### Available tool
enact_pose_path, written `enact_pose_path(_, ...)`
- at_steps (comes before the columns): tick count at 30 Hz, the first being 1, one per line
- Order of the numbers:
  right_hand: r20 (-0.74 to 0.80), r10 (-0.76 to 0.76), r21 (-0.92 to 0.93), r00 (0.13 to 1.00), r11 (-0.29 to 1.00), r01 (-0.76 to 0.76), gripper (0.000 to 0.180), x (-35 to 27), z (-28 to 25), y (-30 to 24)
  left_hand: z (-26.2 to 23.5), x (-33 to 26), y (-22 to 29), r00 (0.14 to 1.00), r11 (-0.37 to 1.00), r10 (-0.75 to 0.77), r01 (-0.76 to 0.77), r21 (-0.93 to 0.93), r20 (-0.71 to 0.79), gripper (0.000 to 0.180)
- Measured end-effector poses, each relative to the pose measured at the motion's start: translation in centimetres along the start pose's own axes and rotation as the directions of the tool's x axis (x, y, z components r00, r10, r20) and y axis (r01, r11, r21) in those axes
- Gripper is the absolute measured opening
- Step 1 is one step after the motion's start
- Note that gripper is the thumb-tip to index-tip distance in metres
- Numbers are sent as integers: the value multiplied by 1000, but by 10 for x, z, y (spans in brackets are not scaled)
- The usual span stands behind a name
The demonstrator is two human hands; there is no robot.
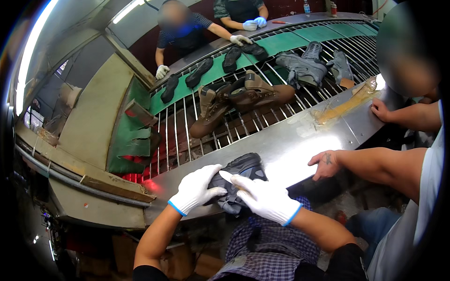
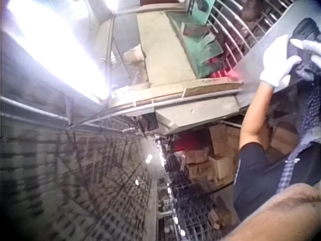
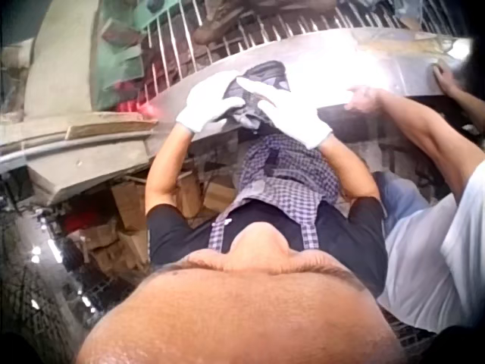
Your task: The person holds a grey and black shoe and rubs a white cloth over the side and sole multiple times, then places a sticker on the tongue area and continues wiping before placing the shoe on a conveyor belt.
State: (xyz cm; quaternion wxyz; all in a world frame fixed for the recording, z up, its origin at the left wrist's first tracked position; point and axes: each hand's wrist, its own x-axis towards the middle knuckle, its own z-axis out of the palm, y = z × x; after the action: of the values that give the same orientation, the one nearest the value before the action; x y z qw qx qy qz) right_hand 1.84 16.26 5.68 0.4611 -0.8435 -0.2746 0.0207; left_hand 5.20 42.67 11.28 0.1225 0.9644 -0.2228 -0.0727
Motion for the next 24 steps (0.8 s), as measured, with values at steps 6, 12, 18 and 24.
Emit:
enact_pose_path(6,199,151,-178,968,977,-116,48,-16,-25,-18,-7,2,12,1000,999,5,-6,34,19,81)
enact_pose_path(12,1,396,11,918,918,-396,46,-41,-45,-20,12,37,41,996,996,75,-71,62,-52,112)
enact_pose_path(18,-149,269,168,952,955,-244,51,-29,-6,22,16,70,61,998,999,-14,11,43,63,107)
enact_pose_path(24,-99,101,35,990,995,-98,49,-24,-17,36,19,62,56,1000,999,3,-3,37,7,102)
